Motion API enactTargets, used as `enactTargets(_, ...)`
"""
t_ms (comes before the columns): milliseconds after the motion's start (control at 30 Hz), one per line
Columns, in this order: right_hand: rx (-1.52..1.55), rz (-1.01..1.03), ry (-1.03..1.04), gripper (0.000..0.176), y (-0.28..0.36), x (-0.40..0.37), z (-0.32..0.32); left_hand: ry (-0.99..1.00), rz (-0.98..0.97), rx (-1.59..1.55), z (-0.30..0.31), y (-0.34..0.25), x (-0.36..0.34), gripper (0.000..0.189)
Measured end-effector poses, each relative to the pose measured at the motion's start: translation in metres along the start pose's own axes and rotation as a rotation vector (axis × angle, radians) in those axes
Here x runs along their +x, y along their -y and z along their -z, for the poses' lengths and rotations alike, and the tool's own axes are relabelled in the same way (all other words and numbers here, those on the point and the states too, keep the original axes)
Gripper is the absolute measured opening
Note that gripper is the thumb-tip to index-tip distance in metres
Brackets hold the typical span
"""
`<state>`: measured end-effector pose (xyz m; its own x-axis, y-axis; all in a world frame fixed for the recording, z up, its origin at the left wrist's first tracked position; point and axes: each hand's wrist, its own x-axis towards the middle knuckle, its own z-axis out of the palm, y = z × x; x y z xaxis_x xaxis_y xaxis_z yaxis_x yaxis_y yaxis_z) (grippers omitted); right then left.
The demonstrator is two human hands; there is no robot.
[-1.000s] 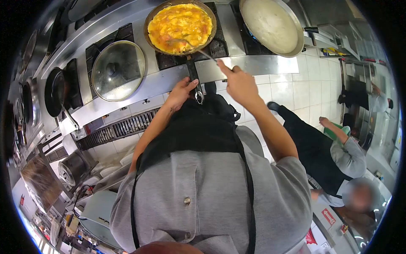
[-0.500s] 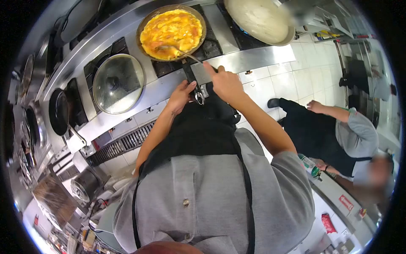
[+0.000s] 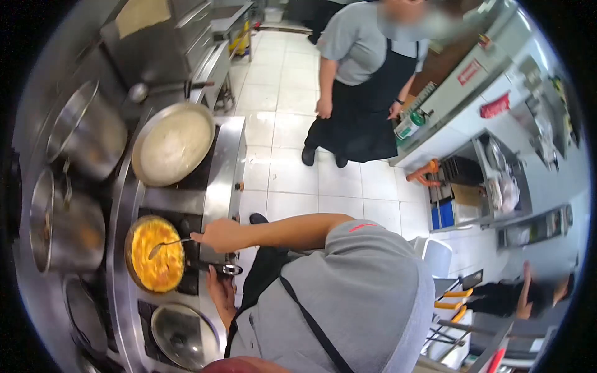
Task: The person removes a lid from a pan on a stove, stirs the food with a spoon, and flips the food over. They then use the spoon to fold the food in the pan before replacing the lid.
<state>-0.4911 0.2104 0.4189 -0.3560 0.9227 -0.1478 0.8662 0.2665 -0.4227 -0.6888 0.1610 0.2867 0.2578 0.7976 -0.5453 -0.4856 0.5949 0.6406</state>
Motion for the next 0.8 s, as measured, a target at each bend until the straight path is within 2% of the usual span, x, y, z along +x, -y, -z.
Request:
enactTargets(100, 0.019, -0.054, 0.007, 0.065, -0.002, 0.021, -0.004, 0.083, 0.008, 0.004, 0.005, -0.008, 0.006, 0.041)
enactTargets(200, -0.003, -0.022, -0.016, 0.064, 0.001, 0.032, -0.013, 0.047, 0.057, 0.042, 0.009, -0.007, 0.006, 0.038)
enactTargets(400, 0.026, -0.013, -0.026, 0.059, 0.006, 0.048, -0.034, 0.016, -0.015, -0.018, 0.002, -0.002, 0.000, 0.036)
enactTargets(467, 0.027, -0.060, 0.043, 0.055, 0.008, 0.054, -0.037, 0.041, -0.007, -0.033, 0.001, -0.003, 0.000, 0.036)
enactTargets(567, 0.064, -0.102, 0.011, 0.049, 0.006, 0.057, -0.045, 0.025, -0.016, -0.043, -0.004, -0.004, -0.001, 0.035)
enactTargets(667, 0.016, -0.038, 0.020, 0.053, 0.000, 0.051, -0.047, 0.005, -0.011, -0.035, -0.010, -0.008, -0.005, 0.034)
enactTargets(800, 0.040, -0.089, 0.042, 0.052, -0.004, 0.052, -0.039, 0.010, 0.009, 0.008, -0.002, -0.006, 0.000, 0.036)
